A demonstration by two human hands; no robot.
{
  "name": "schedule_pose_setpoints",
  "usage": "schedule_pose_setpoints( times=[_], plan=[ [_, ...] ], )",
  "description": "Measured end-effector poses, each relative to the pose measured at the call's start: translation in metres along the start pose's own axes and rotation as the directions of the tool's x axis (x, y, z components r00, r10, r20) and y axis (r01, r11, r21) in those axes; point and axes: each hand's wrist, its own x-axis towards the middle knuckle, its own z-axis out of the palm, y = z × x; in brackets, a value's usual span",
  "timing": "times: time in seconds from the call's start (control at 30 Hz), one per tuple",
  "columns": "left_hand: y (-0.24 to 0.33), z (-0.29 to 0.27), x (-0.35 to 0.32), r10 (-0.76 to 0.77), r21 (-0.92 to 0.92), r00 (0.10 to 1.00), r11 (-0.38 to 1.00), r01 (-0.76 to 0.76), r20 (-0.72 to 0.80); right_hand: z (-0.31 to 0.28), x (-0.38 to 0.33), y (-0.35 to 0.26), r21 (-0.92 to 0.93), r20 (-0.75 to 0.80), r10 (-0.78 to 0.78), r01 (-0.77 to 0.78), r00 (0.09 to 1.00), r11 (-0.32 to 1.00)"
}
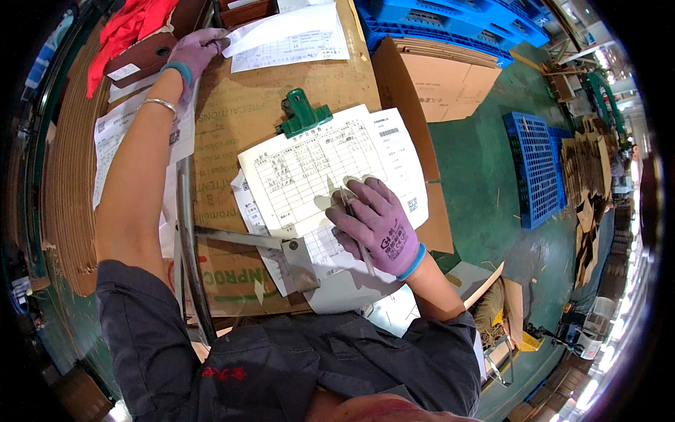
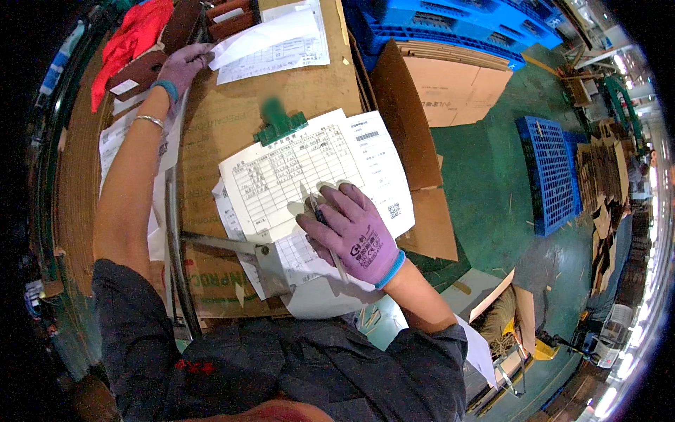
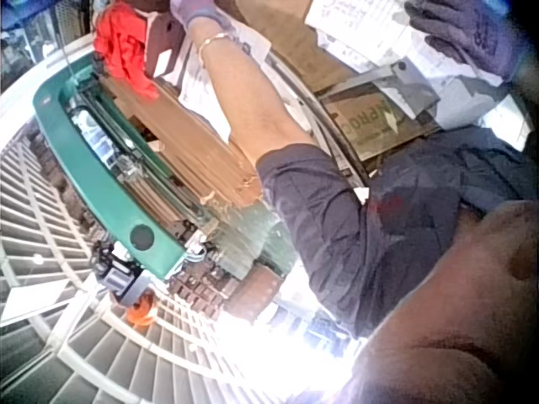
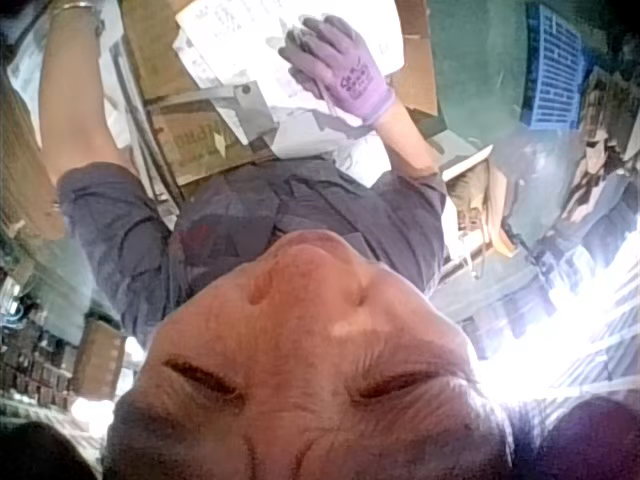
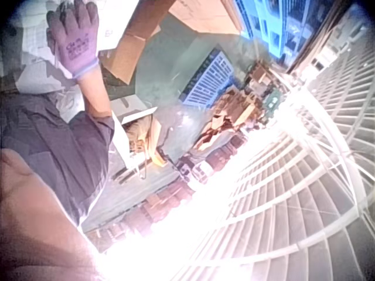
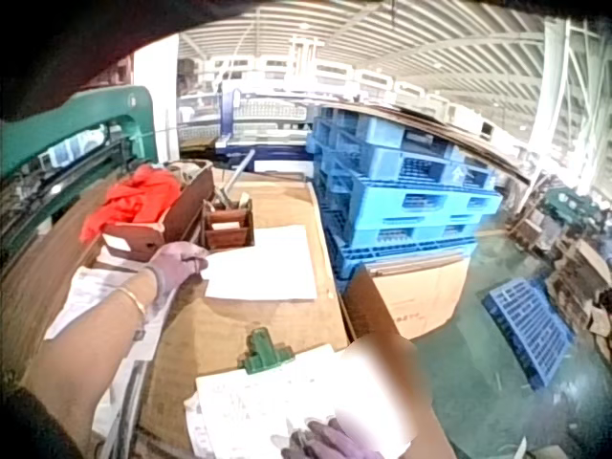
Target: The person takes stacks of flat cardboard sheets from a pallet and feeds them individually into a stapling machine. After stapling the edges of the boxes, the person moves to a nearby table to review and write on several documents and a clipboard.
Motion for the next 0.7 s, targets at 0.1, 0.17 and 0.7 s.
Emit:
schedule_pose_setpoints(
  times=[0.1, 0.17, 0.7],
  plan=[
    [-0.001, 0.002, -0.001, 0.022, -0.012, 1.000, 1.000, -0.022, -0.019, 0.000, 0.000, 0.002, 0.011, 0.011, 0.003, -0.003, 1.000, 1.000],
    [0.008, 0.001, -0.003, -0.001, -0.013, 1.000, 1.000, 0.001, -0.024, 0.005, -0.003, 0.005, -0.029, -0.013, -0.015, 0.014, 1.000, 0.999],
    [0.005, 0.000, 0.001, 0.021, -0.008, 1.000, 1.000, -0.021, -0.007, 0.002, 0.004, 0.009, -0.182, 0.009, -0.057, 0.057, 0.998, 0.982]
  ],
)
